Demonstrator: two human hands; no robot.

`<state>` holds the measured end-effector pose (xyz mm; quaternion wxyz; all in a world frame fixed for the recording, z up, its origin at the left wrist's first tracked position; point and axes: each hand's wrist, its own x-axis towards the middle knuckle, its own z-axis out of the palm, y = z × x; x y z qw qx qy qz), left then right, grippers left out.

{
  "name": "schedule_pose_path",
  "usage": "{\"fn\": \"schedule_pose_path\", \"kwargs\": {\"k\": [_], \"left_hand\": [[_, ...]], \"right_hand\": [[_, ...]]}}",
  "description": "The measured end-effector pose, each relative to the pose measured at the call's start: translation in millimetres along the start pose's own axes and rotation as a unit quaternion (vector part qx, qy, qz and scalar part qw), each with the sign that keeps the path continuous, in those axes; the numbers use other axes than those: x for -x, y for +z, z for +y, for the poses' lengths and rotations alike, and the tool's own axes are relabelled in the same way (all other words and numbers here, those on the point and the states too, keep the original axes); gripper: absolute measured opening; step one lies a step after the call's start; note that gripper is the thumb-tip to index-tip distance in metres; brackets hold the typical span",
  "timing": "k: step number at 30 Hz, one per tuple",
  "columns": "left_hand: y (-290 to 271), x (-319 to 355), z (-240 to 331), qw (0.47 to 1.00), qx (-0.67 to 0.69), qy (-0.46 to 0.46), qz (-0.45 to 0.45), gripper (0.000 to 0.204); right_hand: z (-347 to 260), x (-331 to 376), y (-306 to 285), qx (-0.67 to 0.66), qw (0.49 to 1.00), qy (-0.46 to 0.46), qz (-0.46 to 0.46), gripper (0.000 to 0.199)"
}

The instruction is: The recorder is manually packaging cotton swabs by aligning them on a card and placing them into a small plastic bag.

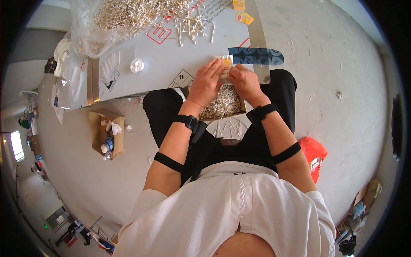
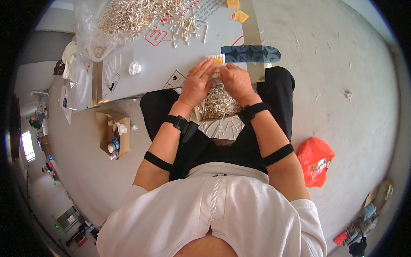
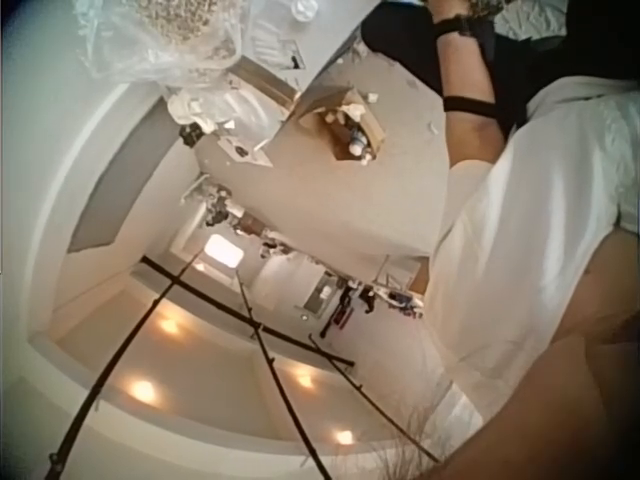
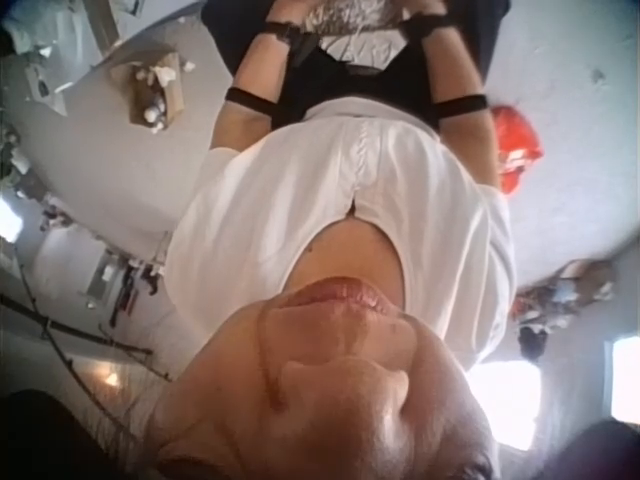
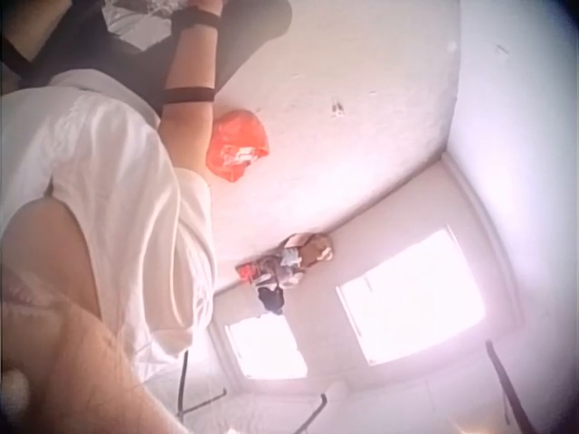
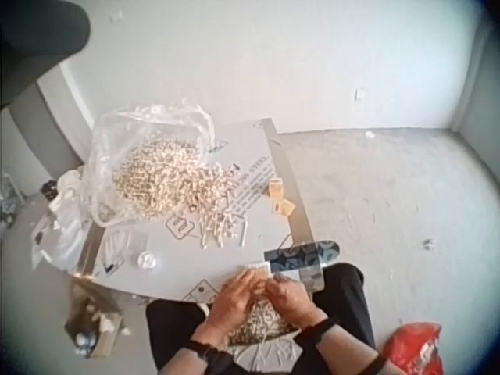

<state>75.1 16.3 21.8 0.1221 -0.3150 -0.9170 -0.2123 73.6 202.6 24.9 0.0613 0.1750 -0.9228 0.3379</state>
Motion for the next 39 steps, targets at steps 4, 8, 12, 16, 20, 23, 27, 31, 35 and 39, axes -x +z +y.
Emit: {"fn": "schedule_pose_path", "kwargs": {"k": [4, 8, 12, 16, 20, 23, 27, 31, 35, 39], "left_hand": [[-6.7, -9.0, -3.4, 0.990, 0.082, -0.108, 0.034, 0.089], [-10.0, -23.2, -15.6, 0.988, 0.072, -0.135, 0.004, 0.103], [-13.2, -31.0, -22.8, 0.991, 0.062, -0.103, -0.062, 0.105], [-8.2, -29.7, -30.9, 0.992, 0.068, -0.091, -0.061, 0.098], [-5.4, -27.8, -24.4, 0.991, 0.081, -0.100, -0.021, 0.088], [-7.0, -25.9, -21.3, 0.990, 0.081, -0.110, -0.033, 0.089], [-10.8, -25.8, -21.1, 0.992, 0.079, -0.094, -0.040, 0.089], [-23.2, -19.8, -2.6, 0.992, 0.075, -0.096, 0.039, 0.072], [-21.1, -6.9, 4.0, 0.998, 0.041, -0.028, 0.038, 0.045], [-17.8, -9.2, 8.9, 0.992, 0.044, -0.032, 0.113, 0.027]], "right_hand": [[0.0, 0.2, -0.4, 0.002, 1.000, -0.007, -0.004, 0.013], [-1.7, -0.7, -1.1, 0.012, 1.000, -0.017, -0.005, 0.014], [1.5, -1.0, -1.9, 0.022, 1.000, -0.017, -0.012, 0.013], [-0.3, -2.0, -2.3, 0.021, 1.000, -0.016, -0.012, 0.013], [0.9, -0.6, -3.4, 0.018, 1.000, -0.006, -0.018, 0.012], [0.2, -0.8, -3.9, 0.018, 1.000, -0.005, -0.018, 0.011], [-2.4, -1.7, -3.4, 0.015, 1.000, -0.001, -0.020, 0.011], [1.8, 0.3, -3.6, -0.014, 1.000, 0.017, -0.013, 0.010], [5.2, 1.7, -3.0, -0.130, 0.990, 0.050, 0.012, 0.010], [3.2, -2.0, -10.1, -0.133, 0.990, 0.043, -0.003, 0.012]]}}
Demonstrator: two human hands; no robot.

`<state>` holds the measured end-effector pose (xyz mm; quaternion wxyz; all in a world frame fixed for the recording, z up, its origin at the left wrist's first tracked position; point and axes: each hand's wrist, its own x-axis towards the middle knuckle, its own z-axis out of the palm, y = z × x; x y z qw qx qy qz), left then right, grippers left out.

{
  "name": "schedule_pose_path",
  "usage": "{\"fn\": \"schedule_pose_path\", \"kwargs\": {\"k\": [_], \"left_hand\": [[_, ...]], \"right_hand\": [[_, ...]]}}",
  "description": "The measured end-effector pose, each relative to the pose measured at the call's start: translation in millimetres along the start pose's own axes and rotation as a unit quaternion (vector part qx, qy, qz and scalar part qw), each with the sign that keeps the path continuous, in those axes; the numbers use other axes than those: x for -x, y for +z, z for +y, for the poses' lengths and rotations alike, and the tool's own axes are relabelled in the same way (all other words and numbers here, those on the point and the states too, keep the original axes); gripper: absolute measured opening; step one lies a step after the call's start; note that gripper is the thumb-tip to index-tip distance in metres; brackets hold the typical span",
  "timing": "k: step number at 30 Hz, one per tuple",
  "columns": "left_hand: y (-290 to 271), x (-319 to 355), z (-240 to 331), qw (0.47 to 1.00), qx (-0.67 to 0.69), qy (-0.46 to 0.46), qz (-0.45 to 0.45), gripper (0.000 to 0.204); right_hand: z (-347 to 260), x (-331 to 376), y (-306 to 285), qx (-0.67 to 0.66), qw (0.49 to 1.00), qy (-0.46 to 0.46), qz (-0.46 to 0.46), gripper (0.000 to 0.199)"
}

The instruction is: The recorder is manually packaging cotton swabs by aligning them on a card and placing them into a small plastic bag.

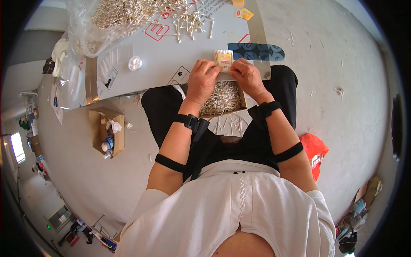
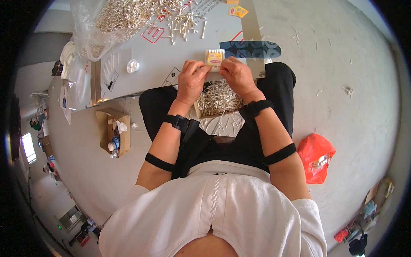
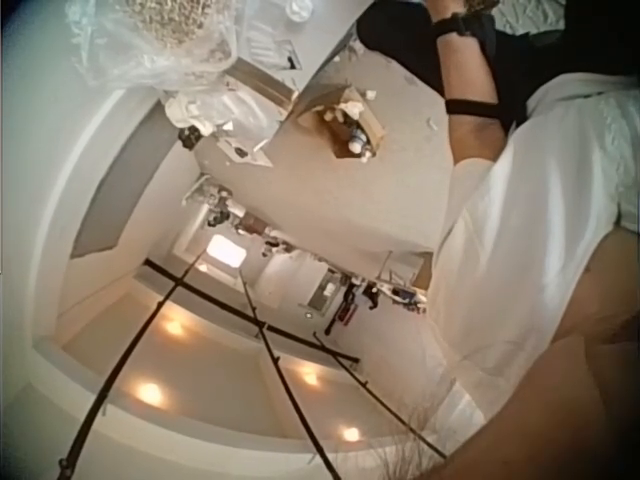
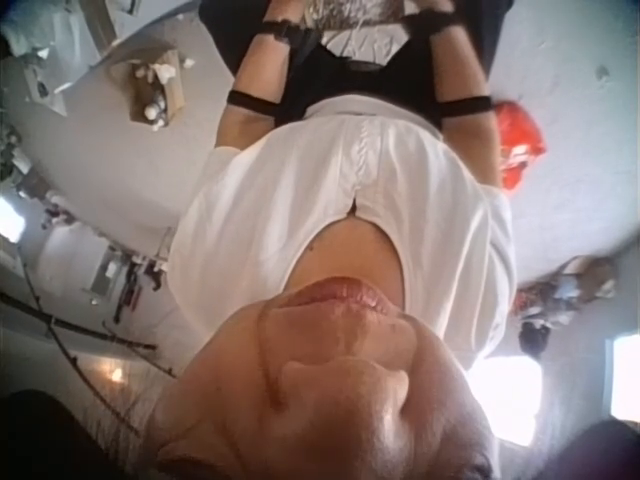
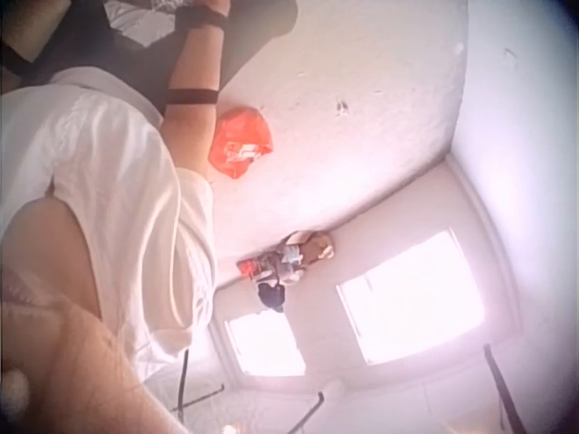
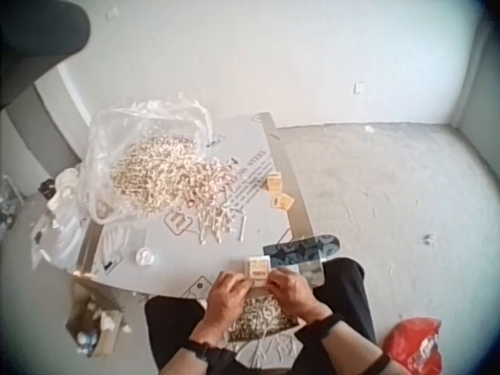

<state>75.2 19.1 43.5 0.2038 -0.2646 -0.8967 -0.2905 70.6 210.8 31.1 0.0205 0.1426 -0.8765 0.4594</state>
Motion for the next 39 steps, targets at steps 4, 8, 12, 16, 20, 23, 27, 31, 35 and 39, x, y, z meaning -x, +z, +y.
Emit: {"fn": "schedule_pose_path", "kwargs": {"k": [4, 8, 12, 16, 20, 23, 27, 31, 35, 39], "left_hand": [[4.6, -6.5, 0.2, 1.000, -0.001, 0.028, -0.005, 0.019], [8.1, -8.8, -2.9, 0.999, -0.017, 0.037, -0.022, 0.016], [9.0, -9.3, -3.1, 0.999, -0.010, 0.026, -0.017, 0.016], [3.6, -19.4, 8.1, 0.999, 0.035, -0.016, 0.030, 0.015], [-23.0, -40.7, 12.2, 0.997, 0.072, -0.010, 0.017, 0.020], [-40.0, -55.0, 19.2, 0.995, 0.100, 0.000, 0.008, 0.018], [-63.5, -60.8, 28.2, 0.984, 0.176, -0.029, -0.003, 0.015], [-78.0, -62.3, 40.6, 0.981, 0.195, -0.020, 0.001, 0.015], [-84.5, -61.5, 54.5, 0.973, 0.222, -0.032, 0.051, 0.014], [-87.1, -59.5, 63.7, 0.972, 0.221, -0.022, 0.075, 0.014]], "right_hand": [[0.3, 0.0, -0.7, -0.001, 1.000, -0.008, 0.004, 0.012], [-0.7, 0.2, 0.3, -0.013, 1.000, -0.013, 0.009, 0.011], [-7.6, -1.4, -0.3, -0.014, 0.998, -0.032, 0.044, 0.009], [-18.8, -6.4, -8.9, 0.028, 0.992, -0.082, 0.096, 0.008], [-44.2, -17.6, -30.7, 0.019, 0.985, -0.119, 0.124, 0.006], [-50.5, -20.3, -42.4, 0.014, 0.988, -0.110, 0.112, 0.005], [-56.2, -20.1, -59.3, -0.047, 0.992, -0.083, 0.080, 0.006], [-66.1, -16.3, -70.2, -0.106, 0.988, -0.083, 0.068, 0.004], [-81.3, -10.5, -77.0, -0.113, 0.986, -0.101, 0.074, 0.004], [-92.1, -2.7, -80.2, -0.109, 0.984, -0.110, 0.084, 0.005]]}}
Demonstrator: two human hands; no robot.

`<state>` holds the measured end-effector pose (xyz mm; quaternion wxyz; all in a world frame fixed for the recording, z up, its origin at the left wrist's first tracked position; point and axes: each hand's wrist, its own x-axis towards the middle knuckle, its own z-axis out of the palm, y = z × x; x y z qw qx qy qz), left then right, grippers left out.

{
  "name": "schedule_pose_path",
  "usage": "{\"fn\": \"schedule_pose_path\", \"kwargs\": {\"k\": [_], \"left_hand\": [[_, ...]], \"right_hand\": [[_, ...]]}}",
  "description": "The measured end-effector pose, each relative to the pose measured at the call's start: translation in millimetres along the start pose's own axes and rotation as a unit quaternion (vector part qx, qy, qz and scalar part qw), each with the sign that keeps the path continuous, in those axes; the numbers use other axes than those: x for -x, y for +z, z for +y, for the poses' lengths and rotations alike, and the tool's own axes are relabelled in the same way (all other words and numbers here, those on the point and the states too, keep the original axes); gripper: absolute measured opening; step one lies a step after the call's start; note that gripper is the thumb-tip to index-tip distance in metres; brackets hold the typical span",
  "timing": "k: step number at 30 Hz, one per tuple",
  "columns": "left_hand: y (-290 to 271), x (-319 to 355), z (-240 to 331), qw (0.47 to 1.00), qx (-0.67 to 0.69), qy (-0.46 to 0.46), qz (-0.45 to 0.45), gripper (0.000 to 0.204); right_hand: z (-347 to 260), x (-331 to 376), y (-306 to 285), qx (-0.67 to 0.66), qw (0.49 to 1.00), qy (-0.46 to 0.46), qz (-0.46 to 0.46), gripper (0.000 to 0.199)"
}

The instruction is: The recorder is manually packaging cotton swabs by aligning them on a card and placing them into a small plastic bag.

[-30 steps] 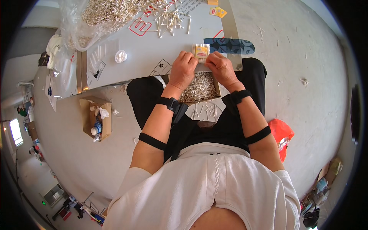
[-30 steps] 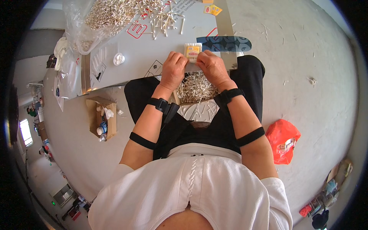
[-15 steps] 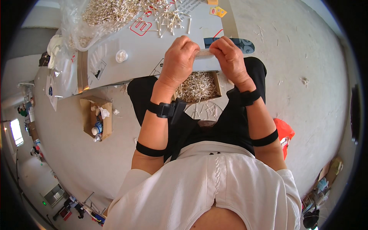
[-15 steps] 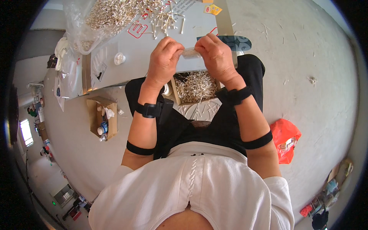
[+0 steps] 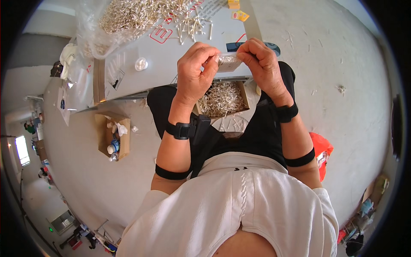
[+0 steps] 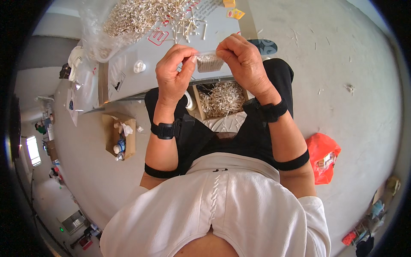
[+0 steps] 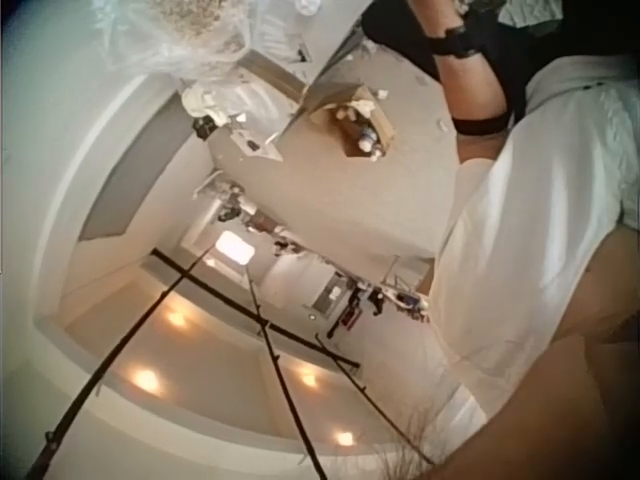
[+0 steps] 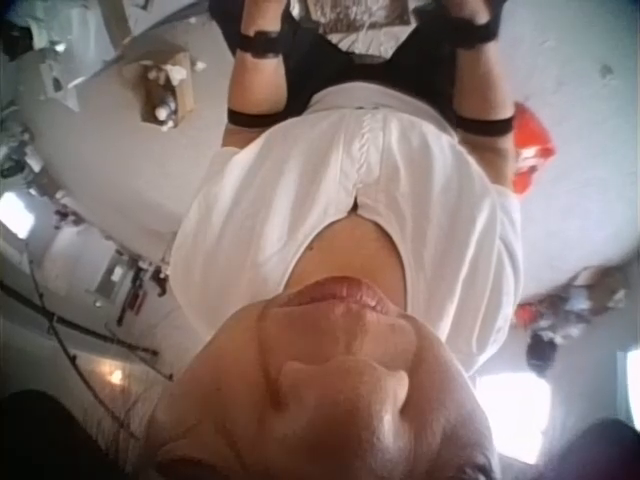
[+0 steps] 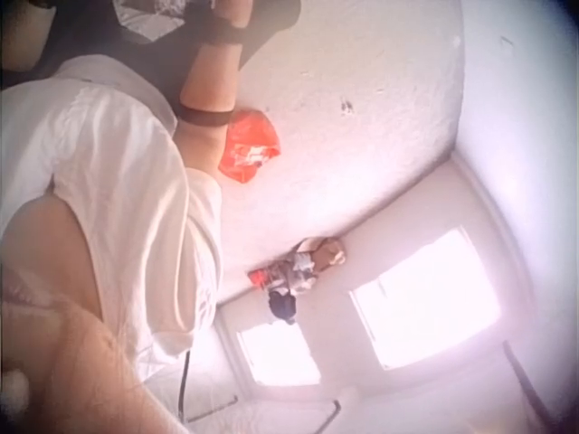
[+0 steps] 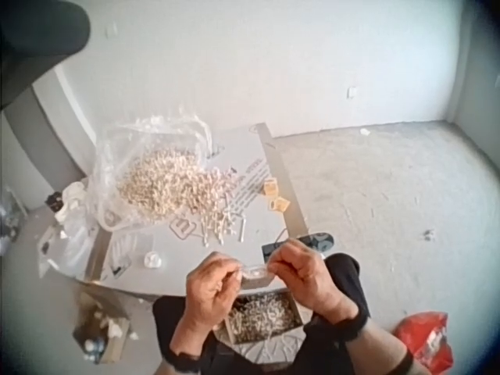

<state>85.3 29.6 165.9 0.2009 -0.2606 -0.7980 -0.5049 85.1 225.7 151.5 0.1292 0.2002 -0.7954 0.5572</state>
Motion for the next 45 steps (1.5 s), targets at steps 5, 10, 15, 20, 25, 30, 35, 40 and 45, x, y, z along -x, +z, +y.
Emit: {"fn": "schedule_pose_path", "kwargs": {"k": [5, 10, 15, 20, 25, 30, 35, 40, 45], "left_hand": [[-0.6, 3.8, 8.5, 1.000, 0.009, -0.023, -0.007, 0.009], [17.1, 15.8, 6.5, 0.964, 0.159, -0.204, 0.057, 0.004], [45.7, 28.5, -34.0, 0.849, 0.359, -0.365, 0.129, 0.003], [56.9, 56.3, -68.7, 0.796, 0.397, -0.444, 0.103, 0.003], [62.9, 60.8, -67.7, 0.781, 0.429, -0.437, 0.126, 0.003], [65.0, 50.8, -75.8, 0.847, 0.369, -0.365, 0.116, 0.003], [73.0, 55.3, -81.6, 0.831, 0.341, -0.413, 0.147, 0.005], [75.5, 51.3, -74.9, 0.828, 0.351, -0.407, 0.158, 0.010], [74.1, 55.7, -83.0, 0.796, 0.384, -0.449, 0.130, 0.014]], "right_hand": [[-8.3, 10.1, 0.0, -0.017, 1.000, 0.011, 0.011, 0.004], [-2.5, 14.6, 10.9, 0.013, 0.999, -0.009, 0.050, 0.005], [40.1, 17.3, 29.2, 0.022, 0.997, 0.019, 0.065, 0.005], [74.0, 30.2, 40.6, 0.018, 0.998, 0.065, 0.020, 0.006], [68.8, 41.0, 41.1, 0.015, 0.997, 0.069, 0.042, 0.005], [68.8, 26.5, 40.6, 0.025, 0.996, 0.054, 0.062, 0.006], [83.9, 29.3, 49.9, 0.004, 0.995, 0.075, 0.064, 0.011], [90.5, 37.1, 56.3, -0.108, 0.973, 0.177, 0.097, 0.016], [94.9, 41.0, 59.8, -0.164, 0.954, 0.231, 0.097, 0.015]]}}
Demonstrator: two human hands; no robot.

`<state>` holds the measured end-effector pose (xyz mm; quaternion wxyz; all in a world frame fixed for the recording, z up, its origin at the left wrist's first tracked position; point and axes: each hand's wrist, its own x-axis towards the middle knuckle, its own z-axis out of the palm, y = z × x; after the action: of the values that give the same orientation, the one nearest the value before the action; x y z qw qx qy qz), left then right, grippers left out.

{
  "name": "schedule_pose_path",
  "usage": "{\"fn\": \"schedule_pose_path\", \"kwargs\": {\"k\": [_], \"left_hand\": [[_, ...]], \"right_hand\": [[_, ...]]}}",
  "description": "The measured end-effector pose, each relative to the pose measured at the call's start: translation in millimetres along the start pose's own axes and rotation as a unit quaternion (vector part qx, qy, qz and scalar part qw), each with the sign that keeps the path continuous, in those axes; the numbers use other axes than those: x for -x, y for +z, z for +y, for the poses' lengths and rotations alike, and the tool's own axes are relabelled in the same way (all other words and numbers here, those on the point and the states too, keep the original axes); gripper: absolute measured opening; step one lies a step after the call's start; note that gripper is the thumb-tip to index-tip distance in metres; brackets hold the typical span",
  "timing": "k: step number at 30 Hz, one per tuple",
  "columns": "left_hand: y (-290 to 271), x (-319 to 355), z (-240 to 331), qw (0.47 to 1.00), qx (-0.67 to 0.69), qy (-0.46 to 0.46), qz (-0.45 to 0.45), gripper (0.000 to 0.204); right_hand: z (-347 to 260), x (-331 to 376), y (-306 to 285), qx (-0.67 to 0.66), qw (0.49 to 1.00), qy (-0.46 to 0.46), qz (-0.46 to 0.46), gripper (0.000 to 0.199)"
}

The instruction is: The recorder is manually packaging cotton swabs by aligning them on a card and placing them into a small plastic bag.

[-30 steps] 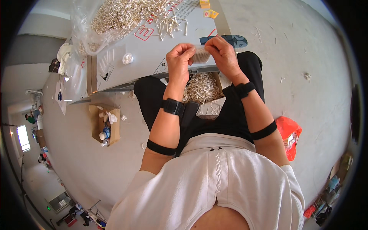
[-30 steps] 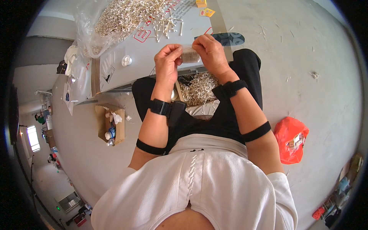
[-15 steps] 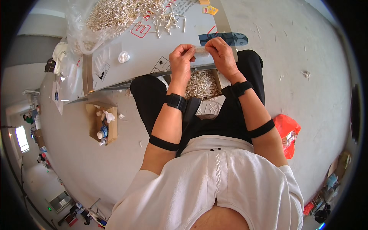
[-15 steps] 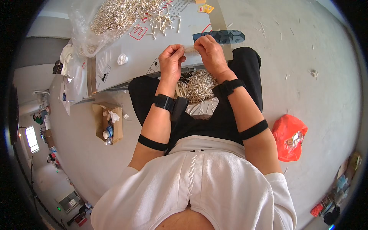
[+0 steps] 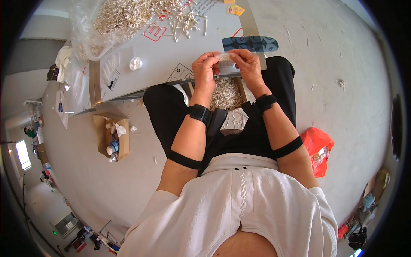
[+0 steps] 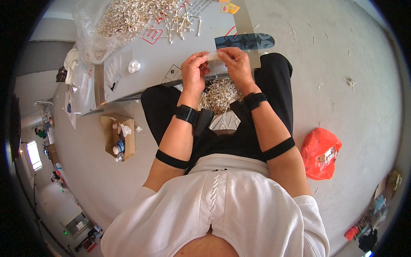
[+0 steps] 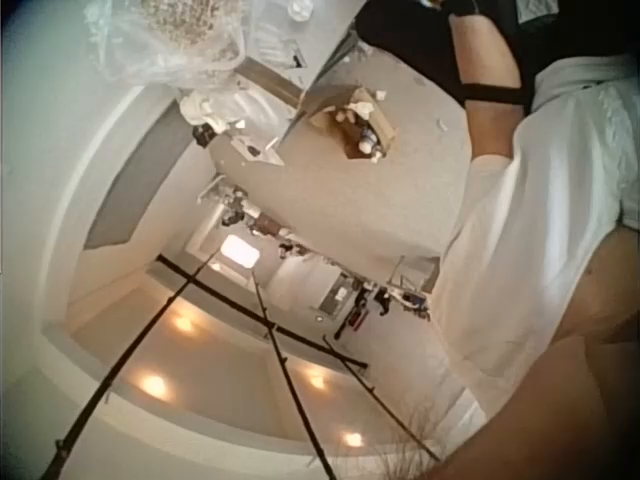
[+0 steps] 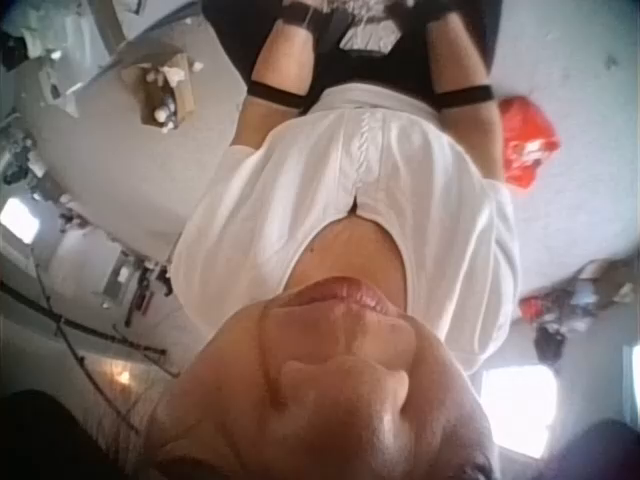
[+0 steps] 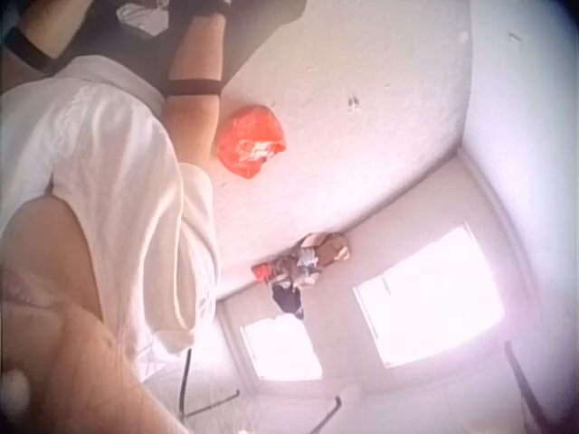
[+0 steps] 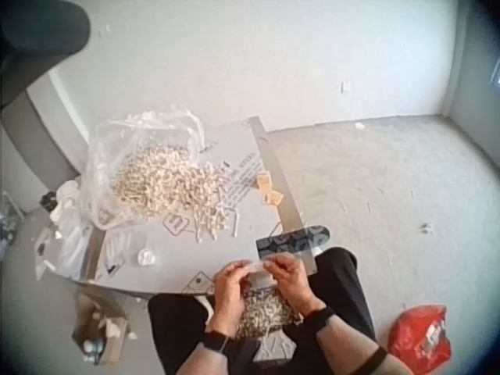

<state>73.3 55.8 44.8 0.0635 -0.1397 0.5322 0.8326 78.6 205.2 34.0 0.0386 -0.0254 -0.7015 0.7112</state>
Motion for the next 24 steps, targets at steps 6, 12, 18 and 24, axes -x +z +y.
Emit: {"fn": "schedule_pose_path", "kwargs": {"k": [6, 12, 18, 24], "left_hand": [[6.3, 2.1, 2.9, 0.998, -0.059, 0.013, 0.004, 0.010], [20.9, 0.2, 10.5, 0.991, -0.131, 0.033, -0.006, 0.007], [18.3, -3.2, 9.6, 0.982, -0.167, 0.075, -0.043, 0.005], [14.6, -0.5, 12.3, 0.990, -0.130, 0.035, -0.048, 0.006]], "right_hand": [[-6.1, 1.1, -0.9, -0.022, 1.000, 0.013, 0.000, 0.015], [-2.0, 2.0, -2.6, -0.053, 0.998, 0.014, -0.008, 0.016], [-10.3, 2.1, -4.8, -0.069, 0.997, 0.027, -0.026, 0.020], [-12.4, 4.1, -7.7, -0.095, 0.995, 0.032, -0.022, 0.019]]}}
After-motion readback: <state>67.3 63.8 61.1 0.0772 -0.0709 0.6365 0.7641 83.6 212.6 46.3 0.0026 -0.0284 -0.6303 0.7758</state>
